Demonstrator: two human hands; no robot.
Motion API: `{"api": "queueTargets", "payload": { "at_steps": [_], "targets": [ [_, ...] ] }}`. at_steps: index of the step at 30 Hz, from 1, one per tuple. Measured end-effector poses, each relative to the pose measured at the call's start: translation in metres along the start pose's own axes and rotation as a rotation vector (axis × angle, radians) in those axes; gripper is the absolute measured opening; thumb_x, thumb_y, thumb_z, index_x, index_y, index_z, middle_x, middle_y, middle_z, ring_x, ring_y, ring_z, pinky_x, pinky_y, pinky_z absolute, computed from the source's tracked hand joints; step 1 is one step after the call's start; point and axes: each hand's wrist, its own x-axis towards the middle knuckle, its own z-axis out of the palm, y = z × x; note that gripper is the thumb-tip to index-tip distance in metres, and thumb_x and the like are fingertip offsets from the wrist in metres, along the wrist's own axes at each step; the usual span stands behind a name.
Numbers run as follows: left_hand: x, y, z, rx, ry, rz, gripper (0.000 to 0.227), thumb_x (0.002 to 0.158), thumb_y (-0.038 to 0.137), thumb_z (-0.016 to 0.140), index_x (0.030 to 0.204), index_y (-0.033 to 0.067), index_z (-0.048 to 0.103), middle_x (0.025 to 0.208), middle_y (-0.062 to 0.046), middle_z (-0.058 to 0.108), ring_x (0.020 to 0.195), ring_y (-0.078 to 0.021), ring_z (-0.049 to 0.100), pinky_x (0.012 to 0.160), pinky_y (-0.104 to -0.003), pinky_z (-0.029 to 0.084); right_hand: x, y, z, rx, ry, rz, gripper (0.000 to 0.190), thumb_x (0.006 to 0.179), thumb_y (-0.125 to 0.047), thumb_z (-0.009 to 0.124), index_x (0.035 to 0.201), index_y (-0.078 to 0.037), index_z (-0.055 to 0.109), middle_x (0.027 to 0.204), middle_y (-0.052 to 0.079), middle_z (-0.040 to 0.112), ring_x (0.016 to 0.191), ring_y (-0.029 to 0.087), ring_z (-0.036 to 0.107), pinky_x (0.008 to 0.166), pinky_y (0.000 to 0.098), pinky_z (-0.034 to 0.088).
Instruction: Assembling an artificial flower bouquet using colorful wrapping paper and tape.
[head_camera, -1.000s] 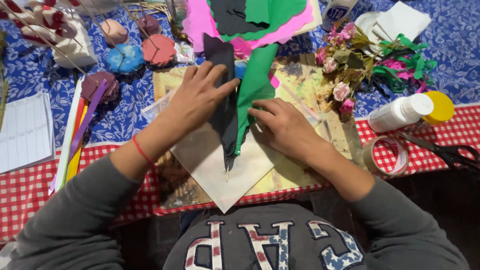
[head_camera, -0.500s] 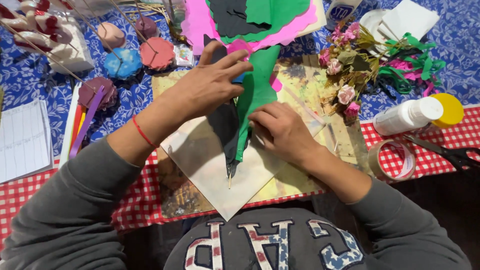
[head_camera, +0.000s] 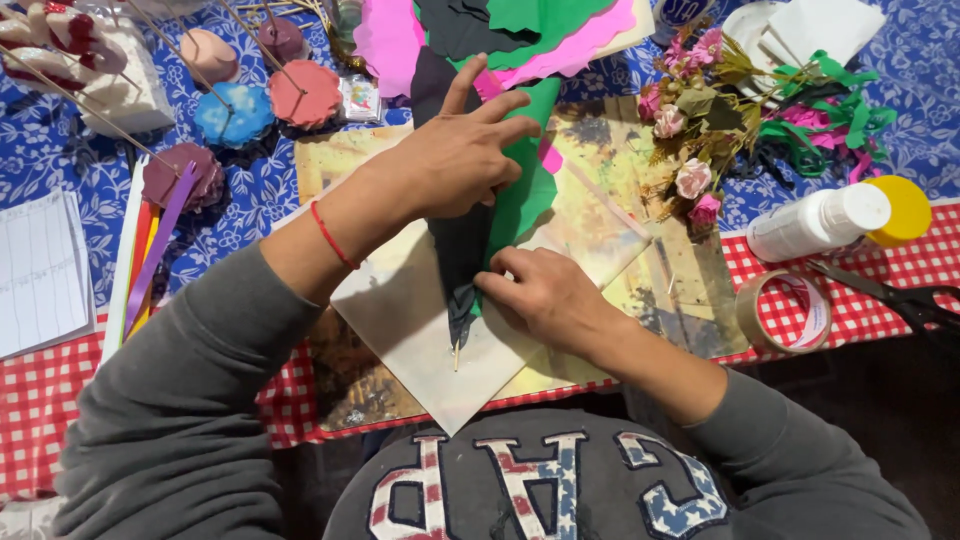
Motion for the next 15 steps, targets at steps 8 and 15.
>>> {"api": "queueTargets", "payload": {
  "at_steps": [8, 15],
  "targets": [
    [0.0, -0.004, 0.002, -0.056, -0.004, -0.044, 0.025, 0.061, 0.027, 0.087, 0.081, 0.0171, 0.077, 0.139, -0.008, 0.059, 0.148, -0.032, 0.036, 0.118, -0.072, -0.002, 0.013, -0.011, -0.013, 0.029, -0.022, -0.182, 0.052, 0.073, -0.004, 0.074, 0.124, -0.007, 0.068, 0.124, 0.016, 0.064, 0.091, 0.026, 0.064, 0.076, 0.0399, 0.051],
    [-0.038, 0.024, -0.012, -0.062, 0.253, -0.104, 0.04, 0.079, 0.026, 0.081, 0.115, 0.0145, 0.066, 0.135, -0.01, 0.058, 0.14, -0.0333, 0.045, 0.118, -0.064, 0.015, 0.003, -0.008, -0.013, 0.008, -0.075, -0.17, 0.051, 0.072, -0.008, 0.075, 0.123, -0.001, 0.067, 0.127, 0.012, 0.066, 0.11, 0.028, 0.064, 0.089, 0.0402, 0.052]
  ]
}}
